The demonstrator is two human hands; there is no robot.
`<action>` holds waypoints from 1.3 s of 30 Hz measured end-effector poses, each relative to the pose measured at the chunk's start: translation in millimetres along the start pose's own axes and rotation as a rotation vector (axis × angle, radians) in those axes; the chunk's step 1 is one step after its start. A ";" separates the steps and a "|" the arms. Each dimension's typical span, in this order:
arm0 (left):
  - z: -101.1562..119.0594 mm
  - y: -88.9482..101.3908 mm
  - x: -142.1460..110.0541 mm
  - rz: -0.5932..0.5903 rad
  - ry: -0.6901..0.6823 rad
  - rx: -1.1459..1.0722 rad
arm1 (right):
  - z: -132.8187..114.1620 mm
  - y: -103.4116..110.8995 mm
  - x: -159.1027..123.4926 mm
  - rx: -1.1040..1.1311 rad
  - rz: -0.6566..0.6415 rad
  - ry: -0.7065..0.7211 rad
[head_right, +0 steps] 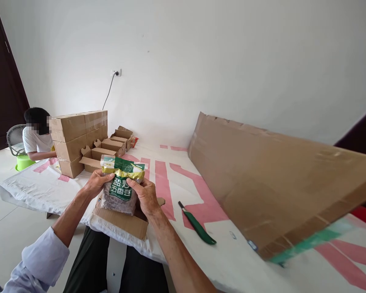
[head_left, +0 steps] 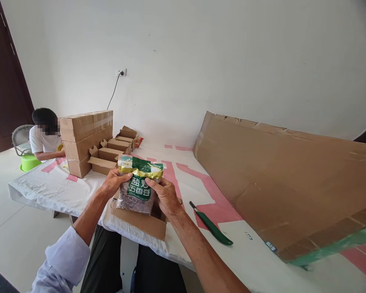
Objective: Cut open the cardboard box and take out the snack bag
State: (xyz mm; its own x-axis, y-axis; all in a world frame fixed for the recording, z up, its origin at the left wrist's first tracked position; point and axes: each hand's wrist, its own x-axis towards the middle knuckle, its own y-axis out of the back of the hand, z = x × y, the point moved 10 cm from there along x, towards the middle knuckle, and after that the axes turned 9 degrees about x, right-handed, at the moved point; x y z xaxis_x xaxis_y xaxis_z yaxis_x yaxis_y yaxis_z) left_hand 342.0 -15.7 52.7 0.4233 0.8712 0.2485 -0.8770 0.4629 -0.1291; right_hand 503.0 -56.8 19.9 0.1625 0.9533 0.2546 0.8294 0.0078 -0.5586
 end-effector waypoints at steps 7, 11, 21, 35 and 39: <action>-12.8 8.6 8.3 0.090 0.055 -0.087 | 2.5 -4.8 9.2 0.037 -0.060 -0.054; -12.3 6.1 1.9 0.044 0.046 -0.091 | -1.2 9.6 25.2 0.036 0.078 -0.022; -28.9 8.5 -7.1 0.010 0.118 0.062 | 5.4 1.5 41.6 0.058 0.012 -0.117; -42.4 9.2 -2.9 0.071 0.165 -0.010 | 30.3 13.1 2.6 -0.110 -0.095 -0.370; -48.0 -3.7 1.3 -0.034 0.246 0.007 | 18.4 22.1 0.6 -0.132 -0.029 -0.290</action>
State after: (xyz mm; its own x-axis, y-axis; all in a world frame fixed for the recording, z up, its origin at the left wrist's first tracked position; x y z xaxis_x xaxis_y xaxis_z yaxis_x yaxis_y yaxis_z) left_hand 356.7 -8.4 7.4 0.4941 0.8693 0.0110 -0.8627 0.4918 -0.1175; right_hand 511.6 -50.5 -6.8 -0.0054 0.9997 0.0228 0.8966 0.0149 -0.4425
